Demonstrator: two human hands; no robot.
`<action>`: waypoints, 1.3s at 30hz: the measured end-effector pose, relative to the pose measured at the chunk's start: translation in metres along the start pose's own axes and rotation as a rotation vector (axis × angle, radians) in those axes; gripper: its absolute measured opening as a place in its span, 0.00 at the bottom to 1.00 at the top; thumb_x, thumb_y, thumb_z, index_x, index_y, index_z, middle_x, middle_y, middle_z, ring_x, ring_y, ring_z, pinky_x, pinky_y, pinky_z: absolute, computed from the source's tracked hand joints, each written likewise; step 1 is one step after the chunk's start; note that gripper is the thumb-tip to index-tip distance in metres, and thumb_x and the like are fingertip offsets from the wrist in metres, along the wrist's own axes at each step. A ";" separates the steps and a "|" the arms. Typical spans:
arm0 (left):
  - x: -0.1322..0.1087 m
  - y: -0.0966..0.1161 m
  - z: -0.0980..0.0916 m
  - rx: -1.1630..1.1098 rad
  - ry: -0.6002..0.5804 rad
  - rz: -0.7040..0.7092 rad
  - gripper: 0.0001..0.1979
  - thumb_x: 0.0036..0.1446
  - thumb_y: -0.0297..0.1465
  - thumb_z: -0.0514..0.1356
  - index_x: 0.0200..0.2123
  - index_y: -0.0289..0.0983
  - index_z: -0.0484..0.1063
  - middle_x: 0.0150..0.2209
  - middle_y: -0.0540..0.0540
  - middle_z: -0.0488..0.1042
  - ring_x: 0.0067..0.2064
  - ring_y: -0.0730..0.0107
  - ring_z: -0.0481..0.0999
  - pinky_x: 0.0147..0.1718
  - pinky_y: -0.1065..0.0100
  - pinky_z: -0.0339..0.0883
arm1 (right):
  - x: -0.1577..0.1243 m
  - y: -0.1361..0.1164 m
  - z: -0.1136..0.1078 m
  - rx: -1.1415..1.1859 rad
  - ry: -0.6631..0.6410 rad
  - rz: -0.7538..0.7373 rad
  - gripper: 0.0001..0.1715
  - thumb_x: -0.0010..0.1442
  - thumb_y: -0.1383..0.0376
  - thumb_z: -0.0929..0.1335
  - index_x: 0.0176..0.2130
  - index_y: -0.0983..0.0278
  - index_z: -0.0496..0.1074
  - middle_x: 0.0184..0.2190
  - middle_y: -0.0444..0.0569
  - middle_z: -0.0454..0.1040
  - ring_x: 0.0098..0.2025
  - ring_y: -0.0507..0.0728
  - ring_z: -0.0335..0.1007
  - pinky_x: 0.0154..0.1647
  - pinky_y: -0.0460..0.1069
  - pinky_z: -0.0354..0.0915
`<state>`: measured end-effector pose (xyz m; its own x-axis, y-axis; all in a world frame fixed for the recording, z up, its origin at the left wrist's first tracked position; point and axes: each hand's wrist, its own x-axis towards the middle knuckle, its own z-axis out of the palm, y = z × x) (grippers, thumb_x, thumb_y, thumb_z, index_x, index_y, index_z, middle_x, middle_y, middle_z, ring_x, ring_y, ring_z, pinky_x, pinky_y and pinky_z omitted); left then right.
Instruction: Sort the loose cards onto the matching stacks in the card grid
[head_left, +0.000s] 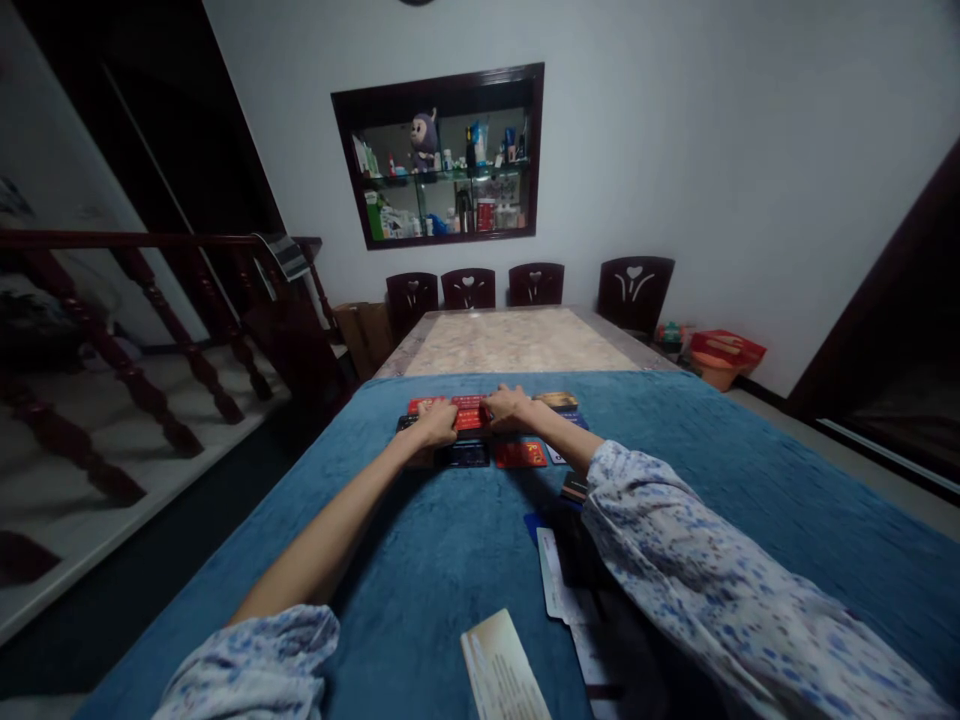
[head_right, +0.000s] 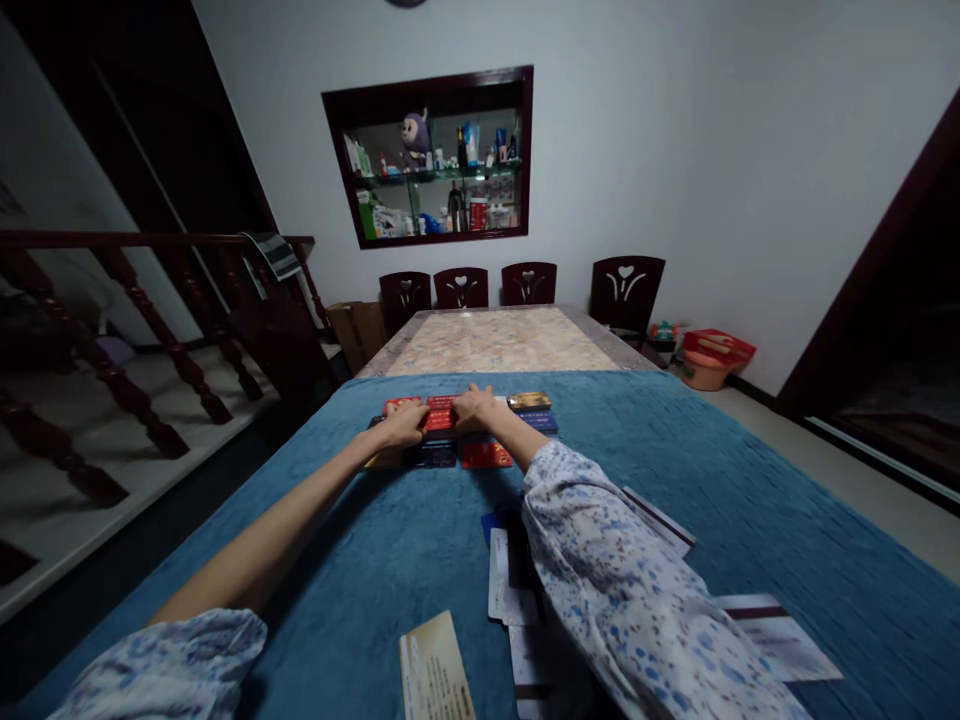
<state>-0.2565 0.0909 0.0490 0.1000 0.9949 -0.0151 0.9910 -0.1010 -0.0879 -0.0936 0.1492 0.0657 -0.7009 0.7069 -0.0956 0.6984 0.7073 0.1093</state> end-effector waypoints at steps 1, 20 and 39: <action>0.001 0.000 0.000 0.002 -0.006 -0.001 0.13 0.53 0.25 0.56 0.42 0.35 0.73 0.50 0.34 0.73 0.55 0.47 0.68 0.50 0.51 0.63 | 0.002 0.000 0.000 -0.001 -0.007 0.000 0.24 0.56 0.58 0.69 0.50 0.65 0.75 0.53 0.62 0.74 0.59 0.71 0.61 0.55 0.67 0.61; 0.007 0.003 -0.007 -0.007 -0.105 0.033 0.16 0.50 0.21 0.58 0.44 0.35 0.74 0.50 0.34 0.73 0.56 0.45 0.70 0.55 0.45 0.61 | 0.025 -0.002 0.007 0.019 -0.097 0.049 0.21 0.51 0.64 0.70 0.46 0.65 0.78 0.44 0.58 0.80 0.51 0.67 0.73 0.49 0.56 0.68; 0.002 -0.004 -0.004 0.065 -0.023 0.101 0.26 0.49 0.22 0.57 0.54 0.37 0.67 0.55 0.35 0.68 0.57 0.46 0.65 0.53 0.45 0.58 | 0.011 0.003 -0.004 -0.008 -0.031 0.009 0.22 0.52 0.58 0.71 0.47 0.62 0.78 0.52 0.57 0.75 0.56 0.69 0.66 0.51 0.59 0.67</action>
<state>-0.2604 0.0930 0.0532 0.1958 0.9794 -0.0499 0.9681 -0.2012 -0.1496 -0.0998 0.1594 0.0687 -0.6899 0.7130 -0.1248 0.7032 0.7011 0.1181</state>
